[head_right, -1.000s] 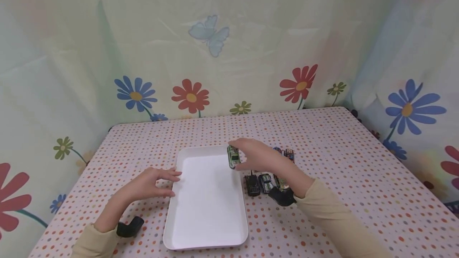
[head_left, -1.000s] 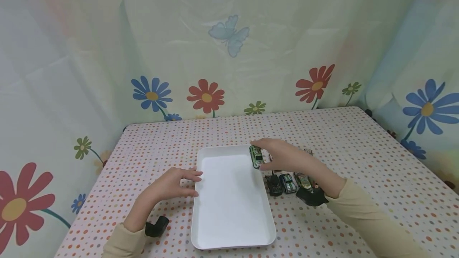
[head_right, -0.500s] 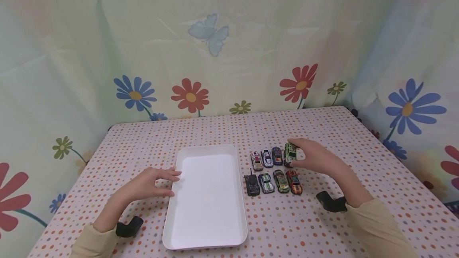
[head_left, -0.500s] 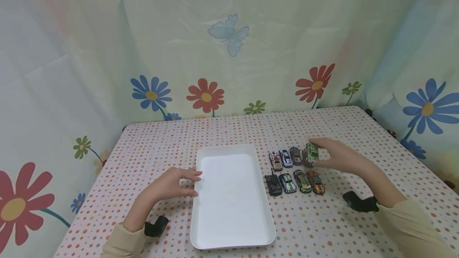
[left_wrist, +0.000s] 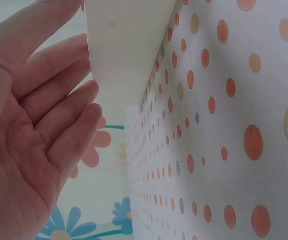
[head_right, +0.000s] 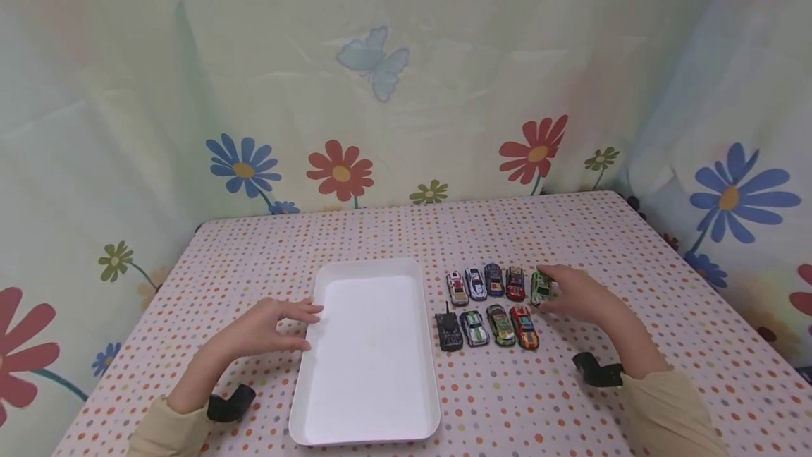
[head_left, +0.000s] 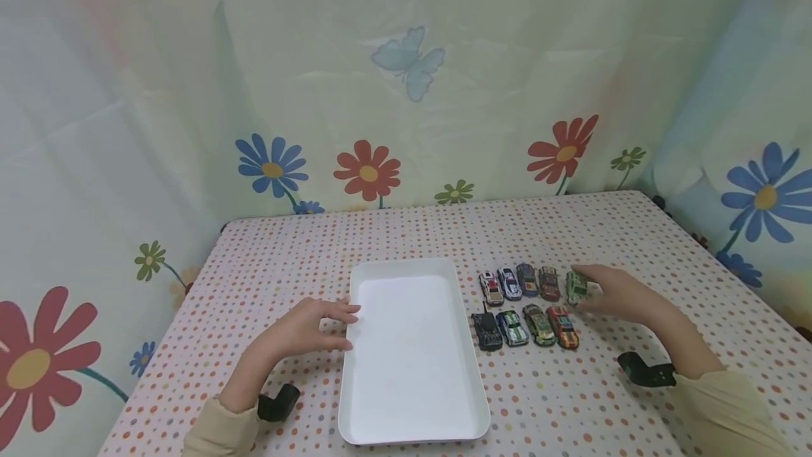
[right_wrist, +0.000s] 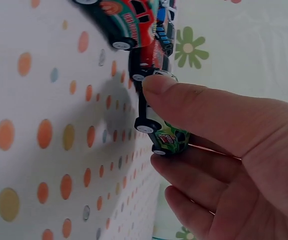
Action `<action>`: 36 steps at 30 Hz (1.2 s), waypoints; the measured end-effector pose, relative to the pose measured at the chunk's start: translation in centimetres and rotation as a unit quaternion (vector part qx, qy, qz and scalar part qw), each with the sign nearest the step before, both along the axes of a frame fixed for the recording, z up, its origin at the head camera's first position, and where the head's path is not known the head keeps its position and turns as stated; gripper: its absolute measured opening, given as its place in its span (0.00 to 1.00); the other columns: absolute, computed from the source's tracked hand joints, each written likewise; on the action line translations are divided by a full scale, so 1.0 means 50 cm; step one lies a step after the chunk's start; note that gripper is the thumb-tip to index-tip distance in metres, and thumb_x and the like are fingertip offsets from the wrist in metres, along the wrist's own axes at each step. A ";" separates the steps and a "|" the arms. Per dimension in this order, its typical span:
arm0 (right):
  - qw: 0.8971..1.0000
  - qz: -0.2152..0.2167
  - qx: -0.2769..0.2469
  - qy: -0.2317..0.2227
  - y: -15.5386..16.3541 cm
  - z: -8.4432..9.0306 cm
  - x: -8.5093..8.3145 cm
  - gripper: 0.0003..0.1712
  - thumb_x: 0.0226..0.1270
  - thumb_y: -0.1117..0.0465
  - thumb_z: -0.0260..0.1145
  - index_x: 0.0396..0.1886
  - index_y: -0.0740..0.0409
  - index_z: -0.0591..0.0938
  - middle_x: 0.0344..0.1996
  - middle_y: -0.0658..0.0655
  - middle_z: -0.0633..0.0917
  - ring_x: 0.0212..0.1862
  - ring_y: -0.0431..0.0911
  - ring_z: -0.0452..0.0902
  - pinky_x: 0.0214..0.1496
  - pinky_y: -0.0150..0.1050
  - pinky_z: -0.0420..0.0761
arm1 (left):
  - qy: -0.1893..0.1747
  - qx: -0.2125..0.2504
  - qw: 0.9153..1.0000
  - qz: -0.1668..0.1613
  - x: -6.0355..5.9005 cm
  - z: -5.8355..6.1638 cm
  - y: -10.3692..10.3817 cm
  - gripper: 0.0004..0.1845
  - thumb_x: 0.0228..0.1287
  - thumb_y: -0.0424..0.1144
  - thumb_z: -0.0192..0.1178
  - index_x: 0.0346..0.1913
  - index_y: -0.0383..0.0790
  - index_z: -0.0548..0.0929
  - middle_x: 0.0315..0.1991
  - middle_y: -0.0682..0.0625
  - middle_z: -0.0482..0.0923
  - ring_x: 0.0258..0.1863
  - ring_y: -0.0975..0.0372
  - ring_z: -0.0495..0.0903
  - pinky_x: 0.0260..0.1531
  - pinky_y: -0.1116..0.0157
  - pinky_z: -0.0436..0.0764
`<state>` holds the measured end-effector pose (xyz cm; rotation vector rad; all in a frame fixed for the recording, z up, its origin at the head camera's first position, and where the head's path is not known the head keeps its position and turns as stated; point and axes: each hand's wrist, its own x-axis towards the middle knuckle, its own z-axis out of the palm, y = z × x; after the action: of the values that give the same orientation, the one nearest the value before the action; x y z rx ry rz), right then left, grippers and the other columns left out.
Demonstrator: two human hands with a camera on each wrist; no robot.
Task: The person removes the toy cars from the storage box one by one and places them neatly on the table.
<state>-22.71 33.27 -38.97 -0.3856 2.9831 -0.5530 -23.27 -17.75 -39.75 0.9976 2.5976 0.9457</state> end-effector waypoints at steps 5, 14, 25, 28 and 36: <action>1.000 -0.003 0.002 -0.008 0.007 -0.016 -0.001 0.40 0.50 0.64 0.73 0.58 0.81 0.65 0.53 0.81 0.68 0.52 0.73 0.66 0.48 0.63 0.71 | -0.006 0.001 1.000 -0.001 -0.001 0.001 0.004 0.24 0.50 0.45 0.71 0.50 0.38 0.84 0.57 0.52 0.75 0.64 0.55 0.63 0.56 0.56 0.70; 1.000 -0.010 0.019 -0.021 0.004 -0.025 -0.003 0.42 0.49 0.63 0.74 0.58 0.83 0.65 0.53 0.81 0.69 0.54 0.74 0.64 0.51 0.64 0.68 | -0.010 0.006 1.000 -0.004 0.000 0.001 0.012 0.23 0.50 0.45 0.71 0.50 0.38 0.83 0.57 0.52 0.75 0.65 0.55 0.62 0.56 0.56 0.70; 0.999 -0.002 0.011 -0.032 0.000 -0.033 0.011 0.42 0.53 0.64 0.72 0.60 0.83 0.62 0.55 0.82 0.66 0.55 0.74 0.62 0.52 0.65 0.67 | -0.011 0.009 1.000 -0.007 0.005 -0.003 0.007 0.24 0.50 0.46 0.71 0.49 0.37 0.84 0.56 0.53 0.75 0.64 0.57 0.63 0.55 0.56 0.71; 0.999 -0.007 -0.002 -0.041 0.003 -0.038 0.015 0.44 0.53 0.62 0.72 0.61 0.83 0.60 0.56 0.83 0.64 0.56 0.75 0.60 0.52 0.65 0.67 | -0.009 0.008 1.000 -0.014 0.003 -0.002 0.006 0.24 0.50 0.46 0.71 0.49 0.37 0.84 0.57 0.52 0.75 0.64 0.56 0.64 0.55 0.56 0.71; 0.997 -0.011 -0.058 -0.040 0.030 -0.051 0.031 0.48 0.63 0.49 0.64 0.64 0.83 0.55 0.57 0.84 0.62 0.57 0.75 0.60 0.51 0.65 0.68 | 0.002 0.003 1.000 -0.005 0.004 -0.004 0.009 0.23 0.55 0.48 0.68 0.51 0.38 0.83 0.56 0.51 0.76 0.62 0.58 0.66 0.55 0.56 0.72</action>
<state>-21.16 34.78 -41.51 -0.3298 2.8903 -0.7286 -23.05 -17.31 -39.94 1.0128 2.5921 0.9524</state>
